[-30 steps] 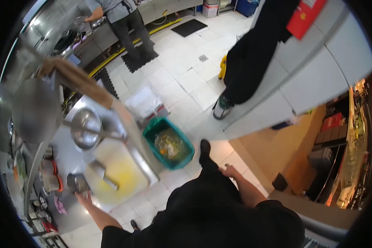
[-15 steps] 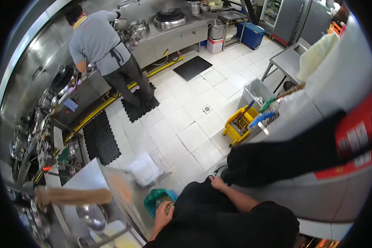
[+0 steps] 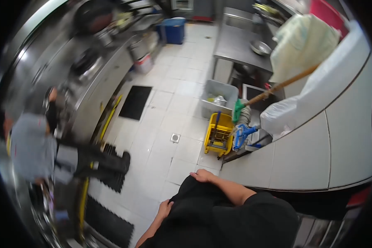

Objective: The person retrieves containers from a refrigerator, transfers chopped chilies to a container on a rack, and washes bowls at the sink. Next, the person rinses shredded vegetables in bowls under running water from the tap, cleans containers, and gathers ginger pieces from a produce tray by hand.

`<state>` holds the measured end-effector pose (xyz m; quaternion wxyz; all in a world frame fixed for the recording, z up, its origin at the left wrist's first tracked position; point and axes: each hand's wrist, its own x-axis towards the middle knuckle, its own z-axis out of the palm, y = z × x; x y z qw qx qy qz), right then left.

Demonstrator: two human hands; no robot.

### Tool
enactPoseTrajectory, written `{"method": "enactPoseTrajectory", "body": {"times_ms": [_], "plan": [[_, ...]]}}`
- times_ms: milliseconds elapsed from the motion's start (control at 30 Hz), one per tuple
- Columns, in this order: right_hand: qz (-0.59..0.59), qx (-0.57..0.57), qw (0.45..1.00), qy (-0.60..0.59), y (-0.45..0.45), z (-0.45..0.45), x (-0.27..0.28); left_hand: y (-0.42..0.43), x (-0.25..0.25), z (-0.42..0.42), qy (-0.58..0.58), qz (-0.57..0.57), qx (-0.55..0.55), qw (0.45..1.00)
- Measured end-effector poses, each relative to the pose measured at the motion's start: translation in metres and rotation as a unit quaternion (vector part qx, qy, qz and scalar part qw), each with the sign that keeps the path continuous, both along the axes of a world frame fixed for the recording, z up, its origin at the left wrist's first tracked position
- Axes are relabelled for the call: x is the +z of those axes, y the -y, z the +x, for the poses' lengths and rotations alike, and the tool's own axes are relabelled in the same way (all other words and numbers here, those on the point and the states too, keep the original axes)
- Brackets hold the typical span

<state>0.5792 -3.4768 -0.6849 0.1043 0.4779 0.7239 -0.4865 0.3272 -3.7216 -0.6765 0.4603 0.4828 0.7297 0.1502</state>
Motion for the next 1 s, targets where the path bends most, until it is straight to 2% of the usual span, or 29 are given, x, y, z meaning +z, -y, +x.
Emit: {"method": "enactPoseTrajectory", "body": {"times_ms": [33,100,133,200,233,267,333,367,433,467,500,600,633,667,700,733,767,800,833,867,900,933,967,1000], "plan": [[-0.002,-0.034,0.999,-0.003,-0.015,0.001,0.004,-0.034,-0.001,-0.018,-0.003,-0.002,-0.034,0.999],[-0.010,-0.058,0.997,0.058,-0.052,0.003,0.018,-0.110,-0.008,-0.048,-0.046,0.023,-0.008,0.999],[-0.029,-0.011,0.999,0.029,-0.071,0.008,-0.007,-0.146,-0.016,-0.064,-0.087,0.018,-0.012,0.996],[-0.041,-0.040,0.997,0.053,-0.102,0.010,-0.064,-0.209,-0.027,-0.097,-0.106,-0.012,-0.028,0.994],[-0.052,-0.053,0.994,0.075,-0.129,0.012,-0.075,-0.244,-0.029,-0.112,-0.127,-0.042,-0.029,0.991],[-0.050,-0.049,0.994,0.082,-0.162,0.011,-0.068,-0.272,-0.039,-0.130,-0.135,-0.077,0.023,0.988],[-0.053,0.009,0.969,0.240,-0.223,-0.004,-0.056,-0.312,-0.057,-0.169,-0.123,-0.129,0.138,0.974],[-0.068,0.020,0.963,0.259,-0.263,-0.015,-0.052,-0.329,-0.057,-0.189,-0.106,-0.138,0.202,0.964],[-0.032,0.038,0.968,0.245,-0.349,-0.055,-0.006,-0.350,-0.045,-0.222,0.026,0.015,0.227,0.973],[0.011,0.020,0.978,0.209,-0.392,-0.073,-0.008,-0.356,-0.069,-0.239,0.009,0.004,0.279,0.960],[0.018,0.052,0.976,0.212,-0.433,-0.095,-0.009,-0.360,-0.091,-0.257,0.031,-0.028,0.328,0.944],[0.136,0.030,0.980,0.140,-0.549,-0.175,0.019,-0.396,-0.082,-0.299,-0.140,-0.193,0.141,0.961],[0.146,0.050,0.979,0.137,-0.586,-0.198,0.019,-0.434,-0.081,-0.327,-0.173,-0.210,0.067,0.960],[0.155,0.049,0.984,0.075,-0.624,-0.217,0.011,-0.482,-0.068,-0.365,-0.247,-0.187,-0.025,0.950],[0.157,0.051,0.986,0.013,-0.661,-0.240,0.005,-0.529,-0.037,-0.409,-0.374,-0.122,-0.128,0.910],[0.152,0.032,0.988,-0.009,-0.690,-0.260,0.011,-0.580,0.013,-0.456,-0.532,-0.040,-0.215,0.818],[0.154,0.019,0.987,-0.038,-0.717,-0.267,0.004,-0.620,0.063,-0.490,-0.702,0.023,-0.278,0.655],[0.160,-0.002,0.985,-0.058,-0.743,-0.274,-0.003,-0.654,0.105,-0.518,-0.793,0.061,-0.301,0.526],[0.171,-0.014,0.984,-0.052,-0.769,-0.265,-0.028,-0.681,0.136,-0.534,-0.847,0.079,-0.310,0.424],[0.184,-0.016,0.982,-0.045,-0.797,-0.261,-0.054,-0.698,0.153,-0.539,-0.881,0.069,-0.332,0.330],[0.114,-0.066,0.990,-0.058,-0.810,-0.258,-0.053,-0.708,0.157,-0.538,-0.890,0.043,-0.392,0.229],[0.043,-0.126,0.989,-0.059,-0.822,-0.241,-0.050,-0.719,0.159,-0.539,-0.884,0.016,-0.420,0.205],[0.040,-0.108,0.993,-0.016,-0.835,-0.215,-0.058,-0.738,0.160,-0.533,-0.876,0.003,-0.449,0.177],[0.039,-0.104,0.994,0.018,-0.838,-0.189,-0.064,-0.752,0.169,-0.525,-0.852,0.040,-0.438,0.285]]}}
